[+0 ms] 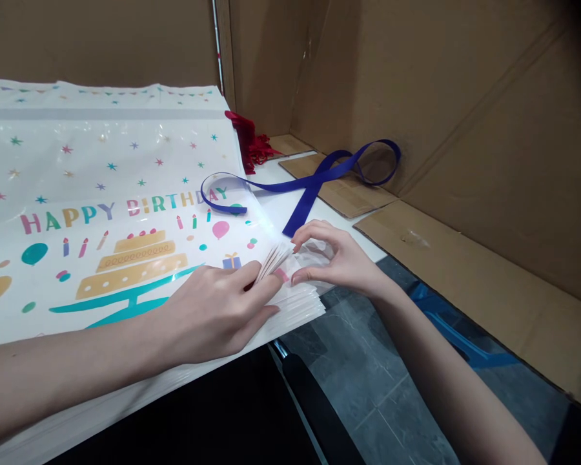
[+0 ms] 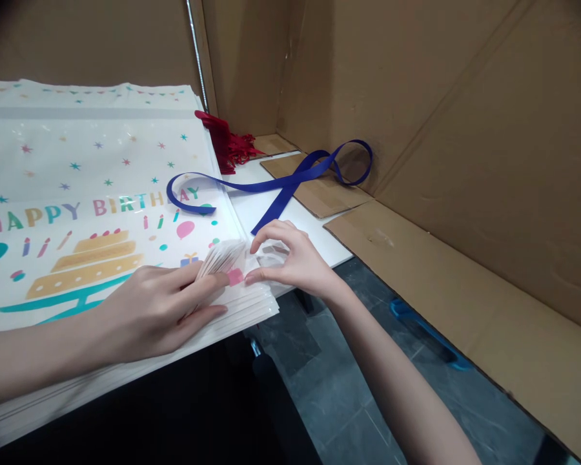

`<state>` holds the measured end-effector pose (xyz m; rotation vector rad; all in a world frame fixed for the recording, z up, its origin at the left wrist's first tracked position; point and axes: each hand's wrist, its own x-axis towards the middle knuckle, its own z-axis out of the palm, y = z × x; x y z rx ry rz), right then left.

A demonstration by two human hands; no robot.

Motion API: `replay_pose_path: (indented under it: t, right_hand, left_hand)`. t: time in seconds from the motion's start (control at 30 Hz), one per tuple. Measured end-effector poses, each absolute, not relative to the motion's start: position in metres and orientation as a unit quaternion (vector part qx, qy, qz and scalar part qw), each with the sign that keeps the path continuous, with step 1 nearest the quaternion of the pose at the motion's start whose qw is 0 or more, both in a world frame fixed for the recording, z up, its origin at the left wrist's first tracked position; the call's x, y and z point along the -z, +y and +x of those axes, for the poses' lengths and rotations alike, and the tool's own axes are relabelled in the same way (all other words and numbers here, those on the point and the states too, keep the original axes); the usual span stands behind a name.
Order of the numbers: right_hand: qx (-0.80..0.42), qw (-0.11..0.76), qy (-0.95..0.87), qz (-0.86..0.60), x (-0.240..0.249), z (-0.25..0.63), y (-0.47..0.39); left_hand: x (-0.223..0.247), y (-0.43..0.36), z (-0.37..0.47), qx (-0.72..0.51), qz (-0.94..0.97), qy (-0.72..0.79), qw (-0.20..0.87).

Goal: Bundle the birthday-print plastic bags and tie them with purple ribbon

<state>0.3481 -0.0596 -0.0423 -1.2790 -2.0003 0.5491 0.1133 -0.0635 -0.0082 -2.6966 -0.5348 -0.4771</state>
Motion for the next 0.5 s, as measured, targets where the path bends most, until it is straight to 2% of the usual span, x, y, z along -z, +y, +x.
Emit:
replay_pose_path:
  t: [0.5]
  right_hand:
    - [-0.214, 0.352, -0.76, -0.502, 0.0419, 0.345, -0.0591]
  left_hand:
    - [0.0098, -0.0635, 0.1136, 0.187, -0.947, -0.191, 0.179]
